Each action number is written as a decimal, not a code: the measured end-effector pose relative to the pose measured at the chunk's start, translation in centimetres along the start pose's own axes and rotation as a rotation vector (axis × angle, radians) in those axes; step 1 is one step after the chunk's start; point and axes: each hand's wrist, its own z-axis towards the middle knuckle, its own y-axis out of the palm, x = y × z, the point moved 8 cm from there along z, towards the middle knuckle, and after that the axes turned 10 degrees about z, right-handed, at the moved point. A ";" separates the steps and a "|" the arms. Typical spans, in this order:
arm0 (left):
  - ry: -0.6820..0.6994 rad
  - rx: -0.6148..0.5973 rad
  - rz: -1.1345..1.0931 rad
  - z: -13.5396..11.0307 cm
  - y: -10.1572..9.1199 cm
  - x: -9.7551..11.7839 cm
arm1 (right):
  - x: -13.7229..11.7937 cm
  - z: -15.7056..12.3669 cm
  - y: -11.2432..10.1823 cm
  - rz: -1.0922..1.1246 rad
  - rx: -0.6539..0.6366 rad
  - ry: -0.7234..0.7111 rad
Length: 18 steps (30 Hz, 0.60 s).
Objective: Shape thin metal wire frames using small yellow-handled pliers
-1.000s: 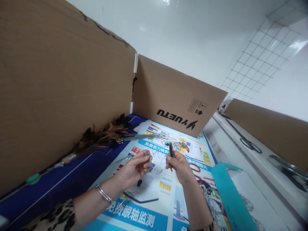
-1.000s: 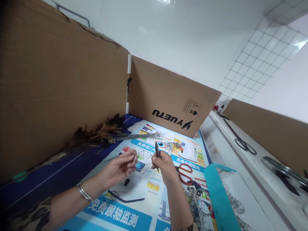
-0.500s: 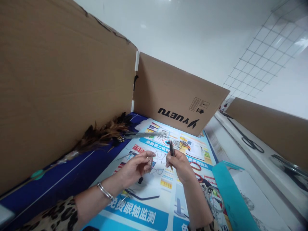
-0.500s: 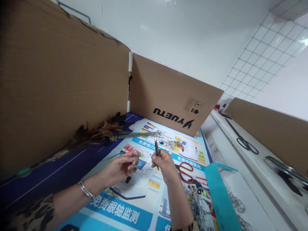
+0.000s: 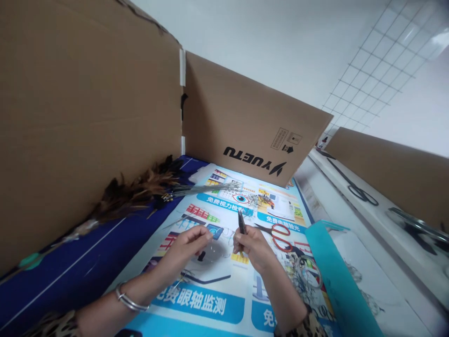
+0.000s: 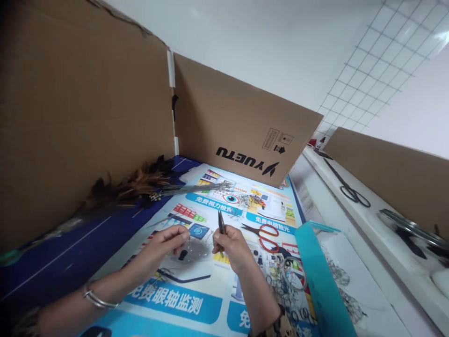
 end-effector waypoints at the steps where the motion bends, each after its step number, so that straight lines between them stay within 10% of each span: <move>1: -0.017 -0.029 0.025 0.0 0.3 -0.4 | 0.3 -0.2 -0.1 0.017 0.002 0.003; 18: -0.152 -0.150 0.008 -0.5 1.1 -3.8 | 1.7 -1.8 1.4 -0.077 -0.077 0.042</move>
